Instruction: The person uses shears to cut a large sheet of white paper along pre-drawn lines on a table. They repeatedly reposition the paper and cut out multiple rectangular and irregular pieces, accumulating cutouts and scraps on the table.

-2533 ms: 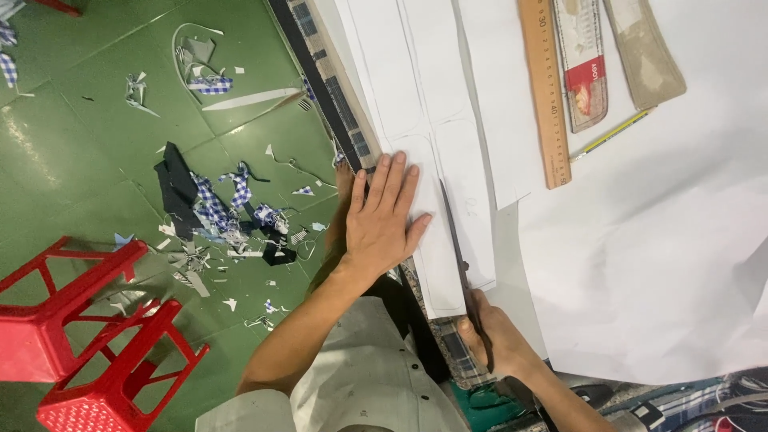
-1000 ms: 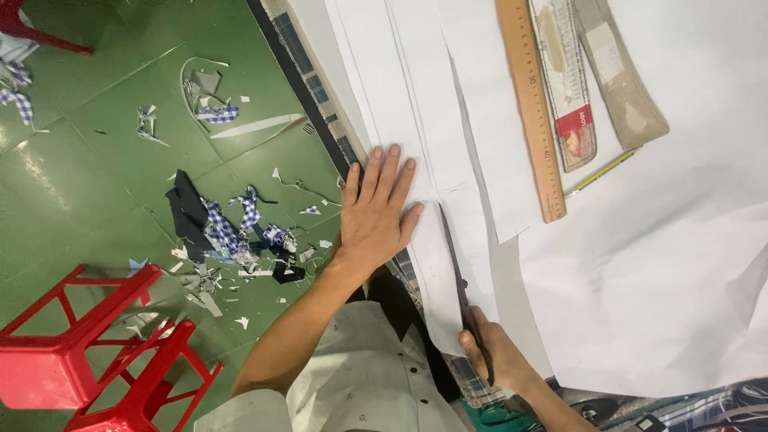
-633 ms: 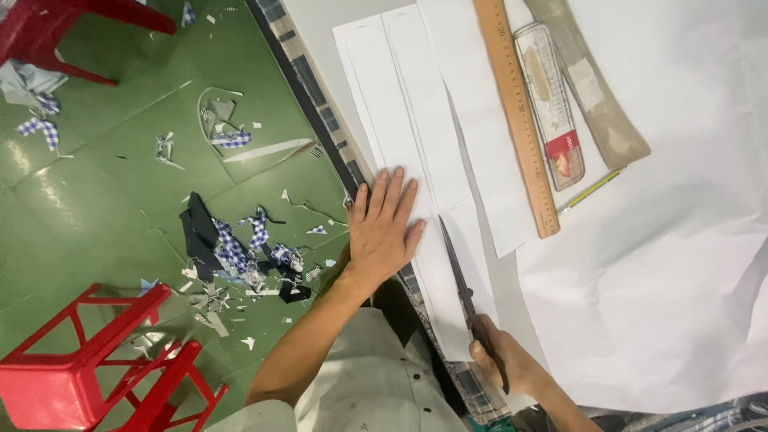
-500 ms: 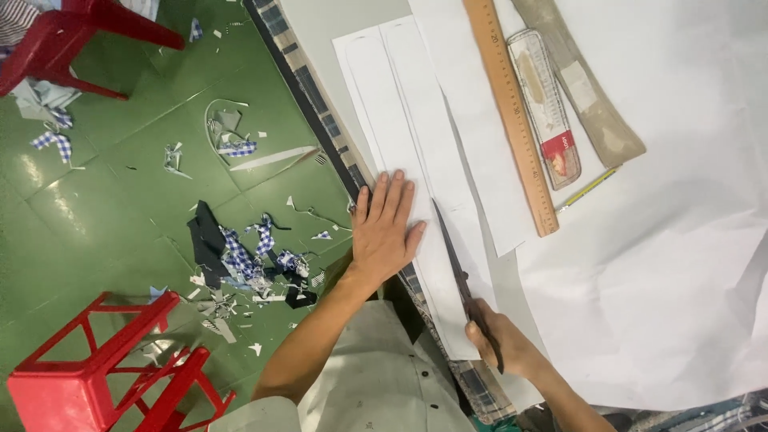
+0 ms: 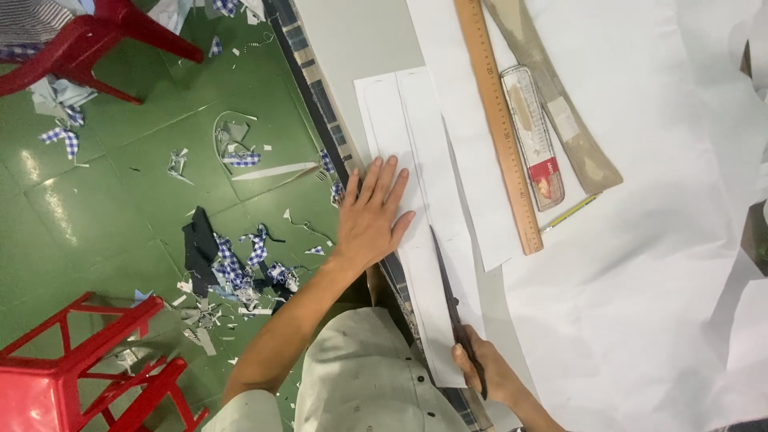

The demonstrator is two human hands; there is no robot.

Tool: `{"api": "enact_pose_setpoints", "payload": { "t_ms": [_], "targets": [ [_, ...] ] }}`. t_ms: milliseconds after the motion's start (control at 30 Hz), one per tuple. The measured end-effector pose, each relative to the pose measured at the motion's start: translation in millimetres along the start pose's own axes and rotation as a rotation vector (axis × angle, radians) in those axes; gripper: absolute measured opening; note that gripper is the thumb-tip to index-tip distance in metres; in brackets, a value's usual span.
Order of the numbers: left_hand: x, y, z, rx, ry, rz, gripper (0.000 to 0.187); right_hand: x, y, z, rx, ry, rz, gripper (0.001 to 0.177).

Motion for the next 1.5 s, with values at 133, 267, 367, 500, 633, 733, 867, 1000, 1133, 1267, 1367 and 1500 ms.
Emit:
{"api": "enact_pose_setpoints", "payload": {
  "t_ms": [133, 267, 367, 500, 633, 733, 867, 1000, 1133, 1267, 1367, 1500],
  "targets": [
    [16.8, -2.7, 2.9, 0.023, 0.018, 0.056, 0.065, -6.7, -0.9, -2.5, 0.003, 0.015, 0.034, 0.068],
    [18.1, -1.9, 4.0, 0.007, 0.032, 0.052, 0.065, -9.3, -4.4, -3.5, -0.047, -0.008, 0.108, 0.067],
    [19.0, -4.9, 4.2, 0.006, 0.023, 0.068, 0.065, -11.5, -10.8, 3.2, -0.038, 0.014, 0.106, 0.075],
    [24.9, -4.0, 6.2, 0.005, -0.01, 0.088, 0.067, -9.6, -21.0, 16.5, -0.07, 0.054, 0.059, 0.079],
    [23.9, -3.5, 6.7, 0.006, -0.006, 0.063, 0.065, -9.4, -22.3, 35.1, 0.01, 0.038, 0.083, 0.09],
    [24.8, -4.0, 7.2, -0.007, 0.037, 0.073, 0.064, -7.9, -23.3, 35.3, -0.015, 0.058, 0.08, 0.084],
    [23.9, -4.2, 7.0, -0.004, 0.014, 0.084, 0.065, -4.8, -22.2, 32.6, -0.006, 0.081, 0.033, 0.086],
    [25.2, -3.3, 7.0, -0.007, 0.023, 0.073, 0.064, -2.4, -21.7, 32.0, 0.011, 0.103, 0.007, 0.069],
    [23.4, -4.6, 7.0, -0.003, 0.002, 0.07, 0.064, -1.9, -22.6, 26.5, -0.067, 0.087, -0.002, 0.058],
    [24.4, -4.5, 7.0, -0.002, 0.013, 0.083, 0.064, -1.1, -23.4, 25.7, -0.074, 0.097, -0.022, 0.063],
    [22.7, -5.1, 7.4, -0.001, 0.023, 0.078, 0.064, -0.4, -22.8, 24.8, -0.094, 0.092, -0.042, 0.056],
    [24.3, -5.5, 7.3, -0.007, 0.027, 0.098, 0.065, -4.2, -19.4, 28.8, -0.136, 0.039, -0.02, 0.061]
  ]
}}
Point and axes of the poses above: each hand's wrist, its own y-axis away from the middle knuckle, its own x-axis out of the palm, z = x × y, the point moved 2 cm from there along -y, towards the middle knuckle, and after that the axes turned 11 degrees about -x, right-handed, at the moved point
